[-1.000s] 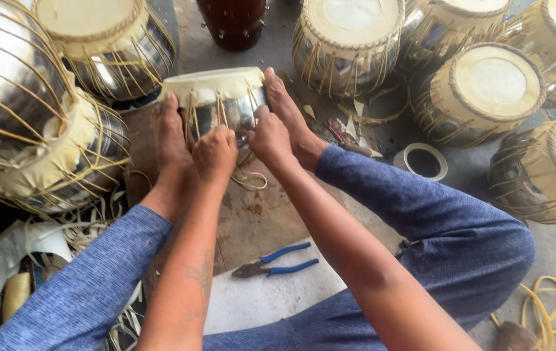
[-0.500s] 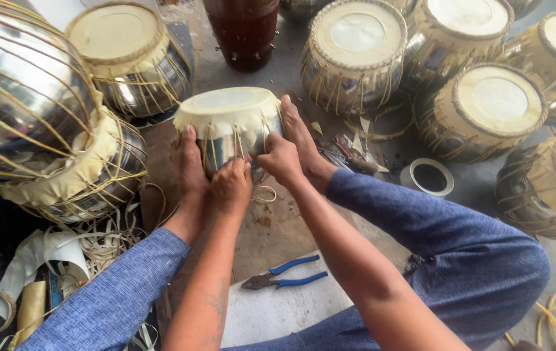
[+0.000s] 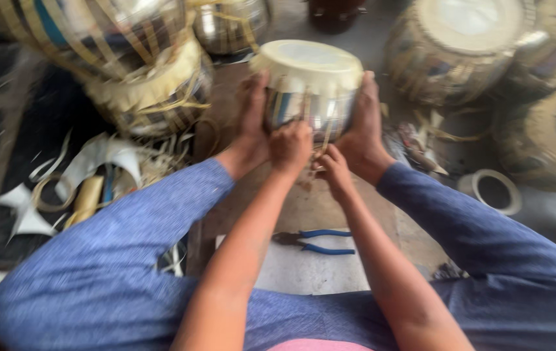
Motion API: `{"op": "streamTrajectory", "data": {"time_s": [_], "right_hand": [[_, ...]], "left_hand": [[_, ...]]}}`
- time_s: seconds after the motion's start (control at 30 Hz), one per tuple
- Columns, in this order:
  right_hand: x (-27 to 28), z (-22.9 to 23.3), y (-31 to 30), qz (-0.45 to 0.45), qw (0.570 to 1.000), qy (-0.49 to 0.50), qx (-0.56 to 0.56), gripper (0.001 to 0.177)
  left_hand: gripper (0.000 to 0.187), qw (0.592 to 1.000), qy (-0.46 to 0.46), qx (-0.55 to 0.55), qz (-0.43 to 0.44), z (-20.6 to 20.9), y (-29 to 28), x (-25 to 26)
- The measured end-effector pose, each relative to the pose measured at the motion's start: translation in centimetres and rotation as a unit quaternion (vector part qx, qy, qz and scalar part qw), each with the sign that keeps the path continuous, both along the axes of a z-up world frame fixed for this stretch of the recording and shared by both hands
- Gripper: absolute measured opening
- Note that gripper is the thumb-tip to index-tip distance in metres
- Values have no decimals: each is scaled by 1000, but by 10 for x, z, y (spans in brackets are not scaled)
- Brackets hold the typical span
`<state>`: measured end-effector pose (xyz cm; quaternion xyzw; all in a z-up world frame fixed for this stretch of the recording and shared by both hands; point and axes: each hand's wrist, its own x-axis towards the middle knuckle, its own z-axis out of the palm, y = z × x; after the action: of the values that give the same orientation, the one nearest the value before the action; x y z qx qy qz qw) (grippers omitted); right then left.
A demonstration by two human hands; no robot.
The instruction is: The person assembles a drum by stretching a white membrane over a metal shell and securing it with a thin rope, using pliers to pull the rope tight and tying it into knots.
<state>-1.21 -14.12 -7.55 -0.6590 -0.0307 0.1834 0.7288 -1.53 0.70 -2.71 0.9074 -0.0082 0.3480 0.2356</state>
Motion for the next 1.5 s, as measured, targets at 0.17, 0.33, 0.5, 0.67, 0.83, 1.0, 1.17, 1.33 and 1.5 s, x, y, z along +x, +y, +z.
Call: {"op": "streamTrajectory", "data": {"time_s": [0.17,0.33,0.5,0.67,0.83,1.0,1.17,1.33,1.5], "right_hand": [[-17,1,-5,-4,998,-59,15,17],[-24,22,4,7,996,-88,-2,22],[-32,44,3,-4,980,-179,-91,38],[13,92,-7,-130,780,-490,-366,29],[25,137,4,-81,831,-434,-338,35],[7,137,-12,42,793,-517,-319,21],[-13,63,-36,8,874,-407,-266,25],[-100,-58,-59,326,704,-312,-549,69],[-135,-79,-39,325,649,-317,-610,56]], "left_hand": [[19,997,15,72,38,-5,-1,0],[25,988,150,-1,24,-1,-10,10],[26,987,63,-145,-30,8,-40,29],[28,996,-9,-64,-61,45,-24,-4],[26,996,-10,-62,-63,71,-30,-18],[20,994,26,-108,-12,53,-27,0],[22,823,184,-531,-85,18,-47,32],[23,888,71,-443,-104,6,-18,24],[23,950,81,-297,-54,9,3,22]]}}
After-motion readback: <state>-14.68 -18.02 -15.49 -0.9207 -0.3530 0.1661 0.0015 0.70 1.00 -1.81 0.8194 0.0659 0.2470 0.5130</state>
